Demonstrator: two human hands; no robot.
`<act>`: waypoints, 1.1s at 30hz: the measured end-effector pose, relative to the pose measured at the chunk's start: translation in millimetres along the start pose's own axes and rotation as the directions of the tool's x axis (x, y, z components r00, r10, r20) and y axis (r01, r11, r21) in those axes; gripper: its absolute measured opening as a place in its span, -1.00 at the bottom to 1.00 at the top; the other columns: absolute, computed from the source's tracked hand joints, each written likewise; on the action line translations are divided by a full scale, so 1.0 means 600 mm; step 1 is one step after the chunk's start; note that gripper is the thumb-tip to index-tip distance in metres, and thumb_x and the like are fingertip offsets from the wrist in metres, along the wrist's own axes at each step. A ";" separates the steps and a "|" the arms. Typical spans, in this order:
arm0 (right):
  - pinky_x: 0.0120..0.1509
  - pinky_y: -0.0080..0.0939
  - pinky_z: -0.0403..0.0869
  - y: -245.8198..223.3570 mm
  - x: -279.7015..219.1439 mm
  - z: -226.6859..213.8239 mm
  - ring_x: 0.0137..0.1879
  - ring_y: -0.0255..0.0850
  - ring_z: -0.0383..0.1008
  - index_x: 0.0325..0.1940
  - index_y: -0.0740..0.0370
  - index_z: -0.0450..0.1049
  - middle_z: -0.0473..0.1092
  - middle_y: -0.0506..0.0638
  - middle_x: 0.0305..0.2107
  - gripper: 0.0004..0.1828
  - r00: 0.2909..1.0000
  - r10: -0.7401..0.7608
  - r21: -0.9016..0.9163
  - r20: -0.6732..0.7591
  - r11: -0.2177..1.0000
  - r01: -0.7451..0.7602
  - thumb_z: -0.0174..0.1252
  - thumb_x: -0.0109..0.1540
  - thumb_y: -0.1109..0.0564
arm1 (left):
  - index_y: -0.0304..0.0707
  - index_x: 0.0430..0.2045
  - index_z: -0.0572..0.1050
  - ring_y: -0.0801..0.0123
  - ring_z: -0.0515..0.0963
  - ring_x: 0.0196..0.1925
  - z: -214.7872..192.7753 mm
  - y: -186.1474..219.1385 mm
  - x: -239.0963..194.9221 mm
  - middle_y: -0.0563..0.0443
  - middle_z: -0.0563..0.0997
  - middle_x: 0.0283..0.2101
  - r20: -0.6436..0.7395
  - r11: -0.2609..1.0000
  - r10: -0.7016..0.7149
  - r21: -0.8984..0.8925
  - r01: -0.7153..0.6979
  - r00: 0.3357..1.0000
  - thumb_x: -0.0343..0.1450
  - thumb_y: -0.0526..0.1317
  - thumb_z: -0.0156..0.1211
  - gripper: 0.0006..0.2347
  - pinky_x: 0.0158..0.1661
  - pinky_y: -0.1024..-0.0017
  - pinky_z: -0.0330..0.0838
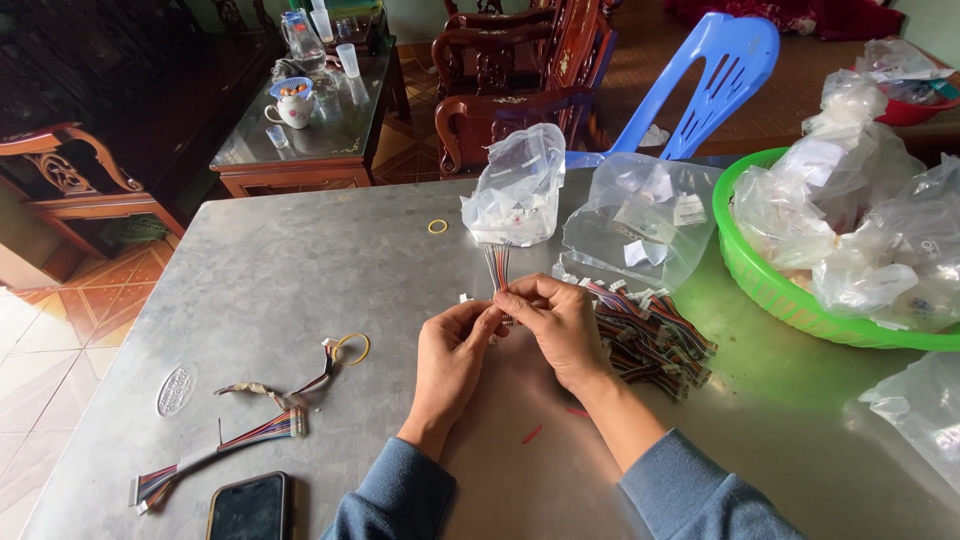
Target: Manually assembling electrical wire harnesses by inserting individual wires into plastic connector housings.
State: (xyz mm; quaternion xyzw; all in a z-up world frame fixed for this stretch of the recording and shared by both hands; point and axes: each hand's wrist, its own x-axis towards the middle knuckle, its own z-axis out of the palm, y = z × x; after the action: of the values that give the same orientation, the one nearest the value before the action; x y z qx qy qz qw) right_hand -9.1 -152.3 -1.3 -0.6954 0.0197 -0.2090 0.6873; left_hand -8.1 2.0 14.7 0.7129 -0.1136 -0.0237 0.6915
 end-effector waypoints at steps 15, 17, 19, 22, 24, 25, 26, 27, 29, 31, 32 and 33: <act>0.01 -0.25 0.61 0.002 0.005 0.005 -0.23 -0.33 0.59 -0.17 0.31 0.74 0.63 0.03 -0.40 -0.86 1.000 -0.014 0.208 -0.026 0.978 0.019 0.47 0.32 0.15 | -0.10 -0.26 0.81 0.18 0.56 -0.29 -0.007 -0.029 0.001 -0.03 0.74 -0.31 -0.017 0.846 0.363 0.425 -0.321 0.932 0.39 -0.20 0.47 -0.88 -0.16 0.26 0.51; 0.02 -0.25 0.62 -0.001 0.003 0.003 -0.22 -0.34 0.60 -0.19 0.32 0.73 0.64 0.04 -0.41 -0.86 0.999 -0.012 0.213 -0.041 0.977 0.021 0.45 0.33 0.15 | -0.11 -0.22 0.80 0.15 0.57 -0.22 -0.003 -0.037 0.001 -0.03 0.73 -0.27 -0.033 0.811 0.359 0.506 -0.294 0.933 0.36 -0.24 0.47 -0.84 -0.09 0.21 0.51; 0.04 -0.25 0.63 -0.005 0.003 0.003 -0.21 -0.34 0.61 -0.20 0.33 0.72 0.65 0.06 -0.41 -0.85 0.998 -0.013 0.217 -0.058 0.976 0.025 0.44 0.35 0.16 | -0.11 -0.18 0.80 0.13 0.58 -0.16 0.000 -0.043 0.001 -0.04 0.71 -0.23 -0.049 0.768 0.359 0.582 -0.266 0.932 0.33 -0.28 0.47 -0.79 -0.01 0.15 0.51; -0.19 -0.35 0.59 -0.006 0.003 0.002 -0.34 -0.38 0.55 -0.34 0.28 0.73 0.61 0.04 -0.54 -0.76 0.998 -0.029 0.175 -0.051 0.984 0.038 0.46 0.36 0.10 | 0.07 -0.19 0.80 0.19 0.52 -0.09 0.003 -0.049 -0.001 0.09 0.62 -0.23 -0.005 0.668 0.310 0.713 -0.214 0.951 0.40 -0.15 0.38 -0.83 0.03 0.24 0.40; -0.22 -0.35 0.57 -0.001 0.003 0.003 -0.36 -0.36 0.54 -0.35 0.28 0.73 0.63 0.09 -0.53 -0.73 0.999 -0.032 0.158 -0.013 0.987 0.034 0.46 0.36 0.06 | 0.15 -0.25 0.81 0.21 0.51 -0.06 0.002 -0.052 -0.003 0.12 0.59 -0.24 0.031 0.623 0.296 0.751 -0.217 0.955 0.42 -0.11 0.35 -0.86 0.05 0.26 0.38; -0.22 -0.35 0.57 0.003 0.006 0.003 -0.36 -0.36 0.54 -0.35 0.28 0.73 0.63 0.09 -0.53 -0.73 0.999 -0.035 0.162 -0.010 0.986 0.036 0.46 0.36 0.06 | 0.15 -0.25 0.81 0.21 0.51 -0.06 0.002 -0.052 -0.002 0.12 0.59 -0.24 0.028 0.620 0.299 0.754 -0.216 0.954 0.42 -0.11 0.35 -0.86 0.05 0.26 0.38; -0.25 -0.36 0.58 0.008 0.008 0.004 -0.38 -0.36 0.56 -0.35 0.29 0.73 0.62 0.08 -0.54 -0.73 1.000 -0.015 0.170 -0.012 0.985 0.017 0.46 0.36 0.06 | 0.12 -0.27 0.80 0.20 0.52 -0.06 0.001 -0.052 -0.001 0.12 0.60 -0.23 0.034 0.617 0.307 0.753 -0.226 0.951 0.41 -0.12 0.37 -0.88 0.04 0.26 0.37; -0.28 -0.37 0.58 0.012 0.008 0.000 -0.39 -0.35 0.58 -0.35 0.29 0.72 0.61 0.06 -0.56 -0.73 1.000 0.006 0.172 -0.015 0.985 -0.003 0.47 0.35 0.06 | 0.09 -0.30 0.79 0.19 0.53 -0.05 0.004 -0.053 -0.002 0.11 0.61 -0.22 0.042 0.619 0.313 0.749 -0.237 0.949 0.40 -0.13 0.39 -0.90 0.03 0.26 0.37; -0.30 -0.33 0.59 0.017 0.011 -0.004 -0.38 -0.30 0.61 -0.33 0.31 0.71 0.60 0.08 -0.54 -0.75 1.000 0.005 0.169 -0.026 0.986 -0.001 0.48 0.33 0.08 | 0.07 -0.29 0.77 0.20 0.56 -0.06 0.004 -0.052 0.000 0.11 0.63 -0.23 0.024 0.643 0.327 0.727 -0.241 0.945 0.42 -0.15 0.37 -0.91 0.01 0.27 0.38; -0.33 -0.29 0.60 0.021 0.013 -0.007 -0.37 -0.25 0.64 -0.31 0.32 0.71 0.59 0.10 -0.52 -0.77 0.999 0.007 0.167 -0.037 0.986 -0.001 0.49 0.31 0.10 | 0.06 -0.27 0.74 0.21 0.59 -0.06 0.004 -0.050 0.001 0.12 0.65 -0.25 0.007 0.667 0.337 0.704 -0.244 0.942 0.44 -0.17 0.36 -0.92 0.00 0.29 0.39; -0.37 -0.31 0.59 0.023 0.014 -0.009 -0.38 -0.25 0.63 -0.27 0.32 0.68 0.59 0.11 -0.51 -0.79 0.999 0.031 0.174 -0.038 0.984 -0.024 0.50 0.30 0.12 | 0.03 -0.28 0.73 0.24 0.63 -0.13 0.004 -0.048 0.001 0.09 0.70 -0.28 -0.050 0.746 0.326 0.627 -0.225 0.944 0.43 -0.20 0.38 -0.94 -0.06 0.33 0.48; -0.41 -0.34 0.58 0.025 0.016 -0.009 -0.39 -0.25 0.63 -0.24 0.32 0.65 0.59 0.11 -0.50 -0.80 0.998 0.053 0.184 -0.037 0.982 -0.045 0.51 0.28 0.14 | -0.01 -0.29 0.71 0.28 0.66 -0.20 0.004 -0.045 0.003 0.07 0.74 -0.31 -0.106 0.815 0.310 0.541 -0.207 0.945 0.42 -0.23 0.40 -0.94 -0.13 0.38 0.56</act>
State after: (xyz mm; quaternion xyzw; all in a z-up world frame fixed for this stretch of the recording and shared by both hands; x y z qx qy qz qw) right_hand 2.1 -161.1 -13.2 -0.6243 0.0317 -0.2073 0.7525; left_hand -3.3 0.1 -12.0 0.8505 -0.1457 0.1705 0.4758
